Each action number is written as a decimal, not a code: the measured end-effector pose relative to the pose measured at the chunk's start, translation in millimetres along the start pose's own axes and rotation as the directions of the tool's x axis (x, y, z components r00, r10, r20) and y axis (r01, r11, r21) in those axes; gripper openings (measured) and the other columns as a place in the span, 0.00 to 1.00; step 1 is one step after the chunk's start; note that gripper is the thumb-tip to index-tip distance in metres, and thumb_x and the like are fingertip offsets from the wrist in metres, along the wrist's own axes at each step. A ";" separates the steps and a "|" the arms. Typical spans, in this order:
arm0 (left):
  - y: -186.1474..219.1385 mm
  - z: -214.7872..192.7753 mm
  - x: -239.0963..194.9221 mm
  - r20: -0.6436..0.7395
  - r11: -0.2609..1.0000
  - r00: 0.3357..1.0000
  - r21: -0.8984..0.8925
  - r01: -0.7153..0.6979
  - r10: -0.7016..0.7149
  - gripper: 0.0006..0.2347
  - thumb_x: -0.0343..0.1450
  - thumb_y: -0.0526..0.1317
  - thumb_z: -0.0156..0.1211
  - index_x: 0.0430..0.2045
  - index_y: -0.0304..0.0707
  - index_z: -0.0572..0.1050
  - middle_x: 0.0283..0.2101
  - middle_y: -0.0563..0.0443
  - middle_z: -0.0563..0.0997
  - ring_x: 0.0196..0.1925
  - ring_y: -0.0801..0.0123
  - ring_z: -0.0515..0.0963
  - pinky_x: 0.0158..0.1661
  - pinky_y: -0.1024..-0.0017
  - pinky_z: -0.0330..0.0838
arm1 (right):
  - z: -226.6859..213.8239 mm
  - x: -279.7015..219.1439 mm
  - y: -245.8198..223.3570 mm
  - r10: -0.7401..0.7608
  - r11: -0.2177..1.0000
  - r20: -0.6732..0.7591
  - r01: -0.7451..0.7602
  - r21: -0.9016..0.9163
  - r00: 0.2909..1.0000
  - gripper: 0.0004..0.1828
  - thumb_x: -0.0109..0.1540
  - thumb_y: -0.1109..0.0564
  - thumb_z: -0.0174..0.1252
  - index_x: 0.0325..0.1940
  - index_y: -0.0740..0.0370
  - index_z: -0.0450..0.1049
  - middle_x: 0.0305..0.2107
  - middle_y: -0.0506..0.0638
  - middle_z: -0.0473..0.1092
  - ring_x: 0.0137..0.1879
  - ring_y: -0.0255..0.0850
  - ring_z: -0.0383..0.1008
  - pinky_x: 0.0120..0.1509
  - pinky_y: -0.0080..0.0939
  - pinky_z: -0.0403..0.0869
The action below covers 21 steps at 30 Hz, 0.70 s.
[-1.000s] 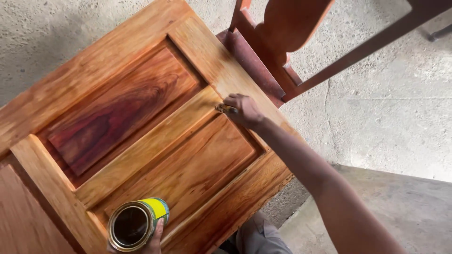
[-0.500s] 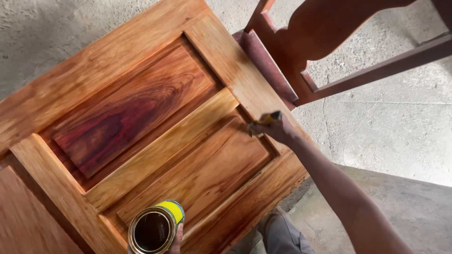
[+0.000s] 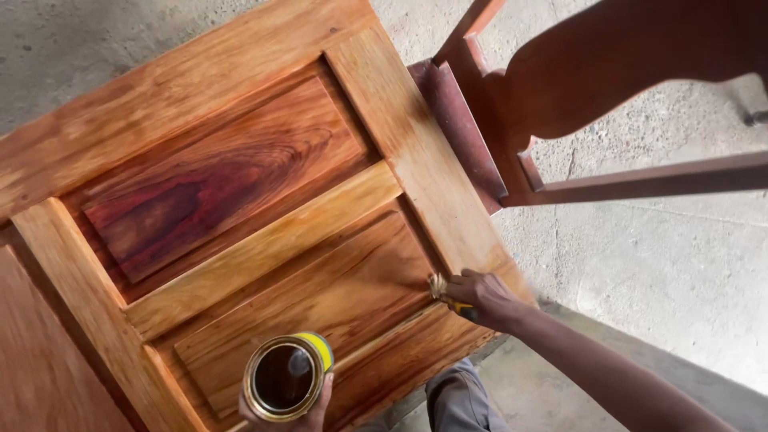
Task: The person holds a can of wood stain in their left hand and uses a brush in their right hand to apply the stain to a wooden door. They systematically cover the surface, including the recessed panels and raised frames, ensuring even coverage across the wood grain.
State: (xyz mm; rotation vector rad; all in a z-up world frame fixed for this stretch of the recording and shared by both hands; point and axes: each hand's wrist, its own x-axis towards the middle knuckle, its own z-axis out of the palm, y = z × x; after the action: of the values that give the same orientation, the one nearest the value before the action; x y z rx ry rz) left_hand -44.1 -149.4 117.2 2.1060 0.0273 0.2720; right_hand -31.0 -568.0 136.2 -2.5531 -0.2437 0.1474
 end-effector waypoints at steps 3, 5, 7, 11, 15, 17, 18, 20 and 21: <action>59.1 41.2 20.8 -0.028 0.993 0.996 -0.077 0.085 -0.087 0.49 0.52 0.44 0.79 0.64 0.26 0.52 0.63 0.36 0.70 0.60 0.53 0.76 0.60 0.57 0.72 | -18.8 8.6 15.4 0.137 0.977 0.110 -0.152 0.146 0.985 0.11 0.56 0.54 0.69 0.41 0.56 0.80 0.28 0.50 0.75 0.33 0.47 0.75 0.35 0.48 0.74; 77.1 56.6 20.9 -0.045 0.974 0.985 -0.162 0.157 -0.167 0.48 0.54 0.47 0.80 0.64 0.26 0.54 0.63 0.37 0.71 0.60 0.53 0.77 0.59 0.58 0.74 | -28.0 42.3 31.0 0.179 0.955 0.159 -0.210 0.211 0.971 0.08 0.57 0.52 0.70 0.37 0.55 0.80 0.28 0.50 0.75 0.32 0.47 0.76 0.36 0.48 0.74; 85.7 69.7 20.5 -0.095 0.987 0.995 0.156 0.047 -0.033 0.50 0.51 0.50 0.80 0.64 0.25 0.54 0.61 0.37 0.72 0.58 0.50 0.77 0.58 0.55 0.73 | -31.6 92.3 46.7 0.031 0.911 0.136 -0.084 0.403 0.990 0.11 0.55 0.52 0.69 0.38 0.57 0.78 0.28 0.53 0.74 0.32 0.50 0.76 0.37 0.49 0.74; 105.6 89.9 23.0 0.056 0.739 0.995 0.666 -0.099 0.084 0.47 0.44 0.52 0.85 0.55 0.35 0.61 0.54 0.31 0.70 0.54 0.37 0.74 0.51 0.52 0.74 | -21.3 188.9 57.1 -0.104 0.993 0.251 0.087 0.078 0.962 0.13 0.58 0.48 0.68 0.34 0.57 0.75 0.26 0.53 0.74 0.34 0.54 0.75 0.37 0.52 0.73; 102.8 102.3 15.1 -0.118 0.961 0.978 0.197 0.195 -0.174 0.49 0.50 0.51 0.81 0.61 0.26 0.56 0.59 0.35 0.69 0.57 0.47 0.75 0.56 0.57 0.75 | -34.9 253.1 9.4 -0.222 0.975 0.362 0.208 0.078 0.905 0.13 0.57 0.46 0.68 0.33 0.55 0.77 0.28 0.52 0.76 0.33 0.51 0.76 0.36 0.52 0.73; 103.4 103.4 13.6 -0.090 0.955 0.972 0.187 0.230 -0.217 0.49 0.51 0.51 0.81 0.62 0.27 0.57 0.60 0.34 0.68 0.58 0.47 0.75 0.57 0.58 0.75 | -26.8 265.9 6.2 -0.283 0.958 0.395 0.244 0.148 0.874 0.13 0.56 0.46 0.68 0.34 0.55 0.77 0.28 0.51 0.77 0.33 0.50 0.77 0.35 0.51 0.73; 103.0 103.8 12.9 -0.105 0.965 0.976 0.160 0.208 -0.193 0.48 0.51 0.51 0.81 0.62 0.27 0.56 0.61 0.35 0.68 0.59 0.48 0.75 0.58 0.59 0.74 | -22.6 268.3 11.1 -0.278 0.959 0.432 0.220 0.178 0.858 0.14 0.55 0.46 0.69 0.35 0.55 0.77 0.28 0.52 0.77 0.33 0.49 0.77 0.35 0.50 0.73; 98.7 104.7 14.6 -0.120 0.975 0.978 0.126 0.184 -0.169 0.48 0.52 0.50 0.81 0.62 0.27 0.56 0.62 0.35 0.69 0.61 0.48 0.75 0.60 0.59 0.74 | -20.6 270.6 30.2 -0.268 0.960 0.470 0.195 0.200 0.841 0.14 0.54 0.46 0.69 0.37 0.55 0.78 0.28 0.52 0.77 0.33 0.48 0.77 0.35 0.49 0.74; 96.0 104.7 13.6 -0.116 0.979 0.979 0.096 0.177 -0.166 0.49 0.52 0.50 0.81 0.63 0.26 0.55 0.63 0.36 0.69 0.61 0.49 0.75 0.61 0.59 0.73 | -20.9 269.1 43.8 -0.175 0.985 0.529 0.149 0.092 0.830 0.14 0.54 0.47 0.69 0.37 0.55 0.77 0.28 0.52 0.77 0.33 0.48 0.77 0.34 0.49 0.74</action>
State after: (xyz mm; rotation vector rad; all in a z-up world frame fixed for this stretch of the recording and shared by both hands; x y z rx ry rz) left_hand -18.0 -286.2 148.5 2.1766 0.2924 0.2848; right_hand 241.6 -560.1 115.3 -2.3752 -0.6599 0.7991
